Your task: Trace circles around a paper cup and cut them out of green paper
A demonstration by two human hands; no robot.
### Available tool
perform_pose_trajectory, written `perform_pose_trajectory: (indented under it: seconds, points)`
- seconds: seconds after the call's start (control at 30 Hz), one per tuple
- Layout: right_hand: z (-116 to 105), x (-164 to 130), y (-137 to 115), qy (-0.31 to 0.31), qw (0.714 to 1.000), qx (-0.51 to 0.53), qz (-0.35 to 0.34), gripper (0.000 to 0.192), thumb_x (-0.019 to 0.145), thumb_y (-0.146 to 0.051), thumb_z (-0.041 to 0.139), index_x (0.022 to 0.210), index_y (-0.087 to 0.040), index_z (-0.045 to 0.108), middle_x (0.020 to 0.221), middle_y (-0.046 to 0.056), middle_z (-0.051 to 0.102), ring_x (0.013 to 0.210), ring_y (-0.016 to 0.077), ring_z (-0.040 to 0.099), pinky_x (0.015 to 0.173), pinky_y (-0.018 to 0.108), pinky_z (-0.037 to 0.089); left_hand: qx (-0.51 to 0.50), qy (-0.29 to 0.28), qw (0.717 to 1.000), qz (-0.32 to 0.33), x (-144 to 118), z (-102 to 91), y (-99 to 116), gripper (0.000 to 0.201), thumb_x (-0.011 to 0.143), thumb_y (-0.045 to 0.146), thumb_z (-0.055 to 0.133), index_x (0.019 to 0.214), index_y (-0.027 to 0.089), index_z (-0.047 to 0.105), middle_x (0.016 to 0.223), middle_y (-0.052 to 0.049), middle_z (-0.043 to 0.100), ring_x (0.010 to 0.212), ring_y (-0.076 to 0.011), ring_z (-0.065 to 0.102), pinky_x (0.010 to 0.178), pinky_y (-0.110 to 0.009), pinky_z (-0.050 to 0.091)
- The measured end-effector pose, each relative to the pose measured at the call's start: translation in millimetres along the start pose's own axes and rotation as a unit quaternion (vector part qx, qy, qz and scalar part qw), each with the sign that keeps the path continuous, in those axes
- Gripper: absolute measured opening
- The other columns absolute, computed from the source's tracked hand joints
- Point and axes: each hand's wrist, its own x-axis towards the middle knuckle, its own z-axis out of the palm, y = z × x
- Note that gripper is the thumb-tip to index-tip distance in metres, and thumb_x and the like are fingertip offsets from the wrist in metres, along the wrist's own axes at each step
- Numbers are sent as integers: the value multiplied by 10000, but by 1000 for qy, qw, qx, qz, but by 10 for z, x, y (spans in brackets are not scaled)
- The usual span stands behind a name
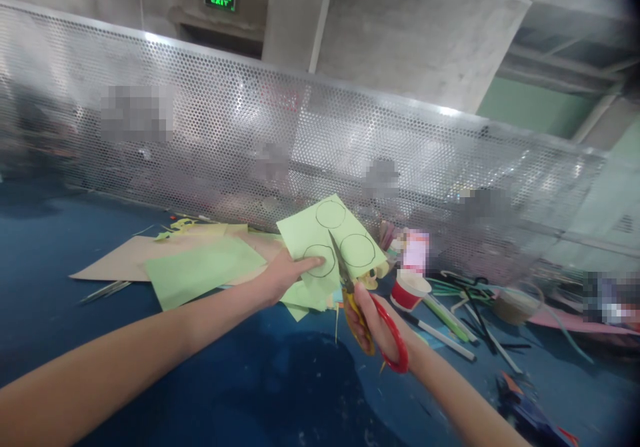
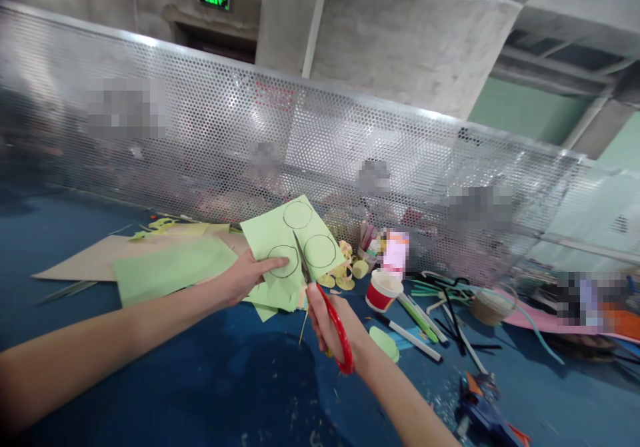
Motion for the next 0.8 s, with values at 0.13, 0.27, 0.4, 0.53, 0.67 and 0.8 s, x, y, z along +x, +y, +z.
perform_pose_trajectory:
  seconds: [0.13,0.27,0.4,0.53,0.67,0.8]
  points:
    - [1,11,16,-9,1000,0,-12,605,856,-767,302,582,-229,334,456,-61,340,328,83,362,365,244,330,-15,-2,1000,-2,32,-12,-2,463,628,332,843,1050,205,701,1114,-107,725,999,-307,686,787,-374,564]
    - [20,11,9,5,1000,-3,-7,606,858,-764,302,579,-228,344,438,-65,327,301,78,343,329,234,295,-17,-13,1000,-6,28,-5,31,457,622,324,846,1040,192,714,1088,-111,734,982,-320,691,774,-386,572]
    - [30,0,-30,15,1000,-7,5,616,836,-781,327,558,-231,326,423,-70,306,287,66,302,302,221,271,-25,-25,999,-14,19,-13,68,468,631,324,843,1051,162,713,1100,-127,728,999,-306,689,828,-389,564]
    - [11,4,-31,21,1000,-12,5,624,829,-785,332,537,-234,316,402,-75,282,276,62,279,296,212,257,-38,-44,998,-30,41,-46,79,453,631,343,843,1010,126,722,1054,-146,739,955,-302,704,839,-389,562]
    - [-8,29,1,27,1000,7,13,620,832,-774,354,524,-237,320,383,-72,298,257,67,293,287,210,242,-50,-25,998,-21,102,-91,58,397,639,351,839,948,125,735,1004,-134,753,899,-283,716,803,-366,570]
    - [9,34,-23,13,999,36,31,640,804,-804,344,519,-231,345,386,-41,420,308,108,466,352,224,387,-34,3,999,-30,150,-128,46,411,632,402,838,927,137,729,952,-118,761,828,-263,718,742,-360,569]
